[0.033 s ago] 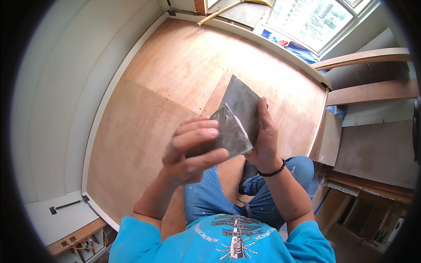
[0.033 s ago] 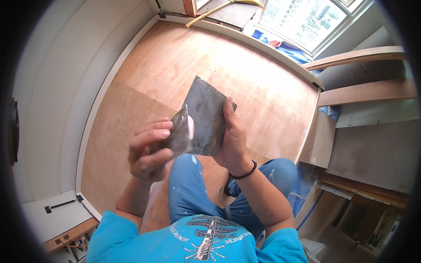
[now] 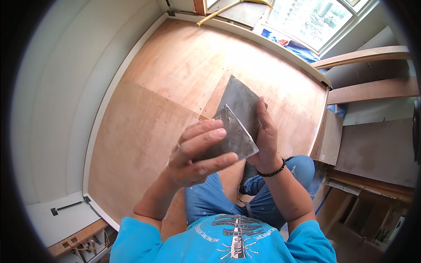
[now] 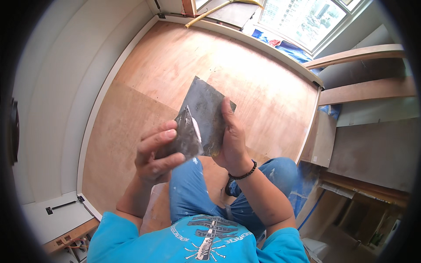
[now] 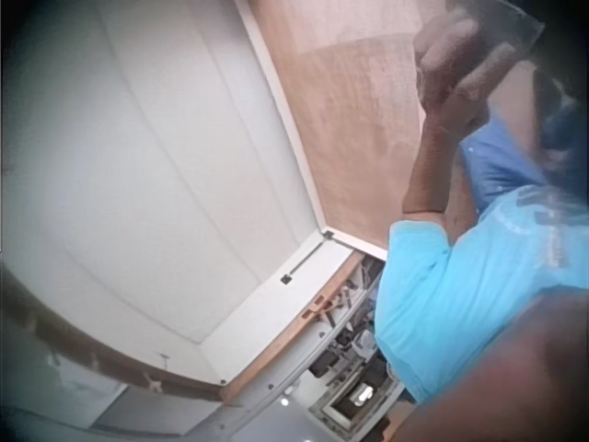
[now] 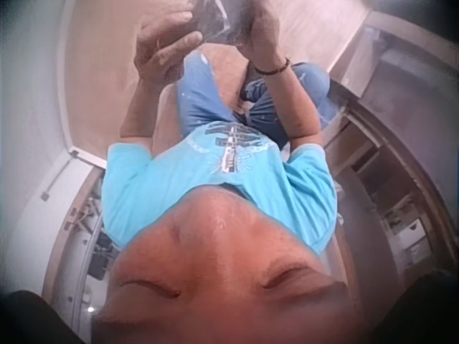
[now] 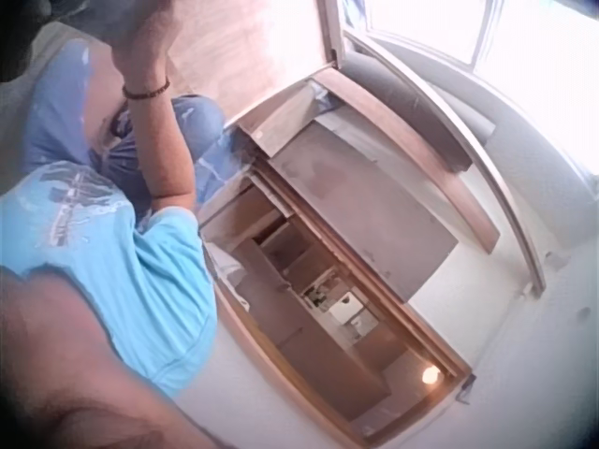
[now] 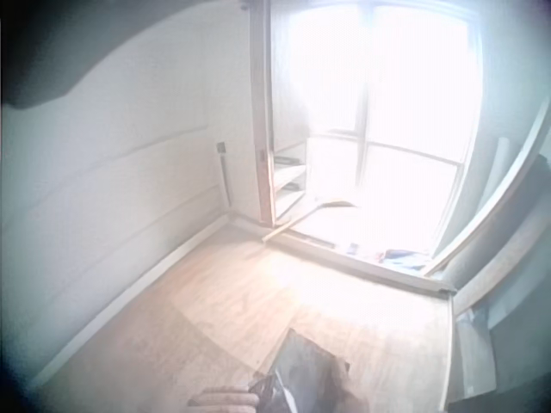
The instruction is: The person scoops pink joint compound from a container onto a taping knife and spreads it over seams on a wooden surface. They use a second knife to smooth and feather the compound along the joints.
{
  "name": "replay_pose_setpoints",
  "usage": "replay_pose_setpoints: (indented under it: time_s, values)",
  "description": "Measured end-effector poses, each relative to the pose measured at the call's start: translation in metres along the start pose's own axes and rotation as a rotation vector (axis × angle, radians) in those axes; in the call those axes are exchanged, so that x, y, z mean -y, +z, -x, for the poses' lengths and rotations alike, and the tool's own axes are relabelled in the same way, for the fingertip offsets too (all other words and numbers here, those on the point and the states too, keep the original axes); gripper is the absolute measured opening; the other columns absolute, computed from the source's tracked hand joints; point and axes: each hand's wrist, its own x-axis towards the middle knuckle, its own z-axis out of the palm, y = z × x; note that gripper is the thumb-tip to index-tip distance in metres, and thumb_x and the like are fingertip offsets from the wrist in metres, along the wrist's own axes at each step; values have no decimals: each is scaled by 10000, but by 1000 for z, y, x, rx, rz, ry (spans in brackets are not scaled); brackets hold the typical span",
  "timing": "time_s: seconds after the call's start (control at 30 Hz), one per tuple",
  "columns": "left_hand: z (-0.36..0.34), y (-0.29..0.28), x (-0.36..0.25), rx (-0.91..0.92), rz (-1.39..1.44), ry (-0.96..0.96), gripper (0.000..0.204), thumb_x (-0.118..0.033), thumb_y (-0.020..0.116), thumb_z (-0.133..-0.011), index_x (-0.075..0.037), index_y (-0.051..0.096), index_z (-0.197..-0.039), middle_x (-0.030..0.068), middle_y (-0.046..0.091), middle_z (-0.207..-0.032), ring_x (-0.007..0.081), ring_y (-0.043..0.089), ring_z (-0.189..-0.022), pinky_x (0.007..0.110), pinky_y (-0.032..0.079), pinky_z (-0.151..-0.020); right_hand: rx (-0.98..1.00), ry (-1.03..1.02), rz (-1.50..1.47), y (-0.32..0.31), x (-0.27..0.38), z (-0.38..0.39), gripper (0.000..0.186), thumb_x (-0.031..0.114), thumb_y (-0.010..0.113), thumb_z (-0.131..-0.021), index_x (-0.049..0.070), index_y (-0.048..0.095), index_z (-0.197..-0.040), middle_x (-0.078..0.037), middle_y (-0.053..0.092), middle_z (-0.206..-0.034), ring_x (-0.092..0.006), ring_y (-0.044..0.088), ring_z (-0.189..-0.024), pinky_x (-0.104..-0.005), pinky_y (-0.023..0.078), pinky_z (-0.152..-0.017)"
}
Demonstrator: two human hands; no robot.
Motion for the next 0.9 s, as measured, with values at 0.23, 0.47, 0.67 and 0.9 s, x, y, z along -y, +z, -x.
replay_pose_setpoints:
  time_s: [0.23, 0.47, 0.67, 0.9]
  values:
    - [20, -9, 32, 152, -131, -101, 372, -65, 748, -862, -173, 755, -1218, 48, 665, -1329, 284, 598, -1303, 446, 515, -1109, -79, -72, 43, 2, 6, -8, 543, 479, 429, -1102, 26, 512, -1391, -148, 659, -1267, -259, 691, -1144, -416, 602, -967]
    - [22, -39, 36, 72, -350, -263, 377, -1, 667, -901, -120, 740, -1251, 64, 682, -1321, 280, 621, -1258, 455, 486, -1083, -169, -374, 251, 6, 16, -7, 520, 463, 465, -1096, 45, 519, -1400, -119, 643, -1307, -239, 665, -1171, -419, 588, -979]
    - [3, -21, 12, 232, -510, -194, 475, -42, 657, -879, -112, 671, -1348, 56, 658, -1355, 254, 590, -1284, 498, 425, -1095, -203, -574, 404, 11, -9, -24, 462, 410, 491, -1099, 37, 561, -1363, -102, 668, -1287, -204, 675, -1147, -350, 575, -963]
    - [38, -35, 49, 384, -484, -332, 436, -91, 659, -877, -122, 695, -1311, 53, 678, -1335, 218, 591, -1281, 505, 336, -1131, -242, -681, 612, 18, -27, -72, 468, 367, 508, -1102, -13, 576, -1367, -116, 678, -1260, -194, 681, -1105, -342, 571, -941]
